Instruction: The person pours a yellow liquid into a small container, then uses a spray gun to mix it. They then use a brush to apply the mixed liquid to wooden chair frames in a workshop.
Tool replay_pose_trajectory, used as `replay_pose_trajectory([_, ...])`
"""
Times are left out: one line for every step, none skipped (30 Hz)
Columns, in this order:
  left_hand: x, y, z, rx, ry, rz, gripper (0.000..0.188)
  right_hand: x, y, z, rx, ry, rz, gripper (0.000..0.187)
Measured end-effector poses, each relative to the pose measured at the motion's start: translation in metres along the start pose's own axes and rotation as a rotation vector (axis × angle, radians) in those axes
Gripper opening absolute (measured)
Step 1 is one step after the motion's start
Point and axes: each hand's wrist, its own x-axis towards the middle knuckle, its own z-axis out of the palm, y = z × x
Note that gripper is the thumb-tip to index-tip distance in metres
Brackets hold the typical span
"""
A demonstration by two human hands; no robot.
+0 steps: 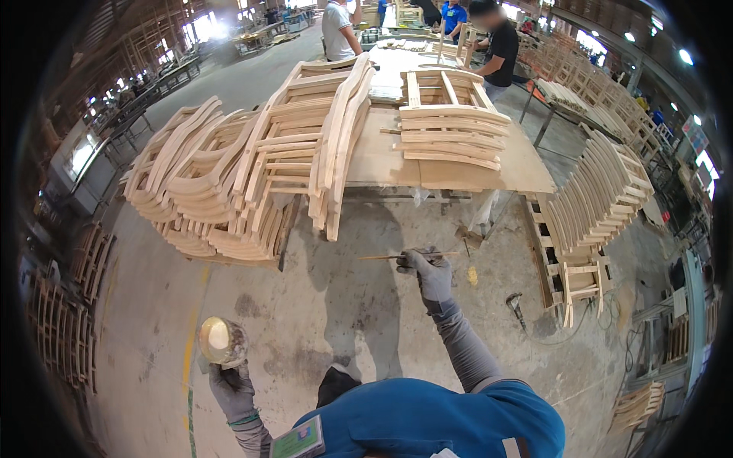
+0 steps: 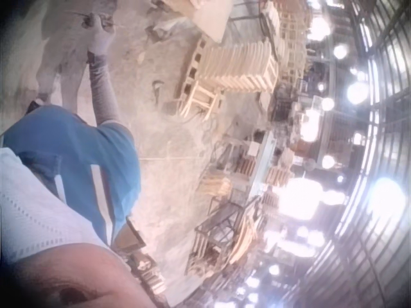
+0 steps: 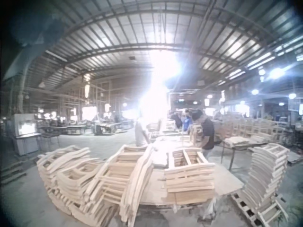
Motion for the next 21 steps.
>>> replay_pose_trajectory([0.013,0.003,-0.003,0.012,-0.013,0.033,0.036,0.008,0.007,0.007,0.015,-0.009,0.010,0.013])
replay_pose_trajectory([0.028,0.006,-0.005,0.023,-0.028,0.064,0.036,0.016,0.013,0.013,0.031,-0.016,0.019,0.013])
replay_pose_trajectory([0.045,0.008,-0.007,0.015,-0.105,0.072,0.036,0.023,0.017,0.018,0.040,-0.041,-0.020,0.014])
replay_pose_trajectory([0.065,0.007,-0.005,0.216,-0.140,0.177,0.036,0.033,0.021,0.023,0.000,-0.024,-0.054,0.015])
replay_pose_trajectory([0.088,0.005,-0.002,0.416,-0.177,0.284,0.036,0.042,0.025,0.029,-0.039,-0.005,-0.089,0.016])
replay_pose_trajectory([0.109,0.008,0.000,0.421,-0.185,0.270,0.037,0.049,0.029,0.037,-0.084,0.017,-0.115,0.016])
replay_pose_trajectory([0.130,0.010,0.002,0.427,-0.196,0.259,0.037,0.056,0.033,0.044,-0.094,0.045,-0.124,0.017])
replay_pose_trajectory([0.154,0.016,0.006,0.238,-0.181,0.135,0.037,0.063,0.036,0.051,-0.102,0.073,-0.132,0.017])
replay_pose_trajectory([0.178,0.022,0.013,0.047,-0.172,0.012,0.037,0.072,0.036,0.060,-0.109,0.100,-0.149,0.017])
replay_pose_trajectory([0.201,0.026,0.021,0.030,-0.162,-0.002,0.037,0.083,0.039,0.068,-0.097,0.128,-0.157,0.017])
replay_pose_trajectory([0.223,0.030,0.031,0.015,-0.151,-0.017,0.038,0.091,0.043,0.074,-0.084,0.158,-0.164,0.017])
replay_pose_trajectory([0.246,0.034,0.040,0.002,-0.139,-0.031,0.039,0.102,0.048,0.082,-0.069,0.187,-0.170,0.017])
replay_pose_trajectory([0.267,0.041,0.041,0.163,-0.181,0.054,0.040,0.109,0.052,0.093,-0.074,0.213,-0.158,0.017])
replay_pose_trajectory([0.289,0.048,0.042,0.325,-0.222,0.141,0.041,0.117,0.057,0.105,-0.081,0.219,-0.160,0.016])
replay_pose_trajectory([0.309,0.054,0.044,0.322,-0.247,0.143,0.041,0.126,0.062,0.117,-0.088,0.224,-0.162,0.016])
replay_pose_trajectory([0.328,0.055,0.051,0.311,-0.275,0.131,0.042,0.133,0.063,0.127,-0.103,0.237,-0.173,0.016])
replay_pose_trajectory([0.341,0.058,0.077,0.140,-0.287,0.028,0.042,0.139,0.067,0.131,-0.123,0.256,-0.176,0.016])
replay_pose_trajectory([0.355,0.057,0.091,-0.031,-0.291,-0.076,0.042,0.145,0.070,0.135,-0.144,0.275,-0.178,0.016])
replay_pose_trajectory([0.372,0.063,0.092,-0.060,-0.313,-0.107,0.042,0.149,0.076,0.143,-0.149,0.281,-0.169,0.015])
replay_pose_trajectory([0.385,0.065,0.093,-0.090,-0.305,-0.131,0.042,0.154,0.080,0.149,-0.133,0.290,-0.171,0.015])
replay_pose_trajectory([0.398,0.065,0.095,-0.122,-0.295,-0.155,0.043,0.160,0.083,0.154,-0.118,0.298,-0.173,0.014])
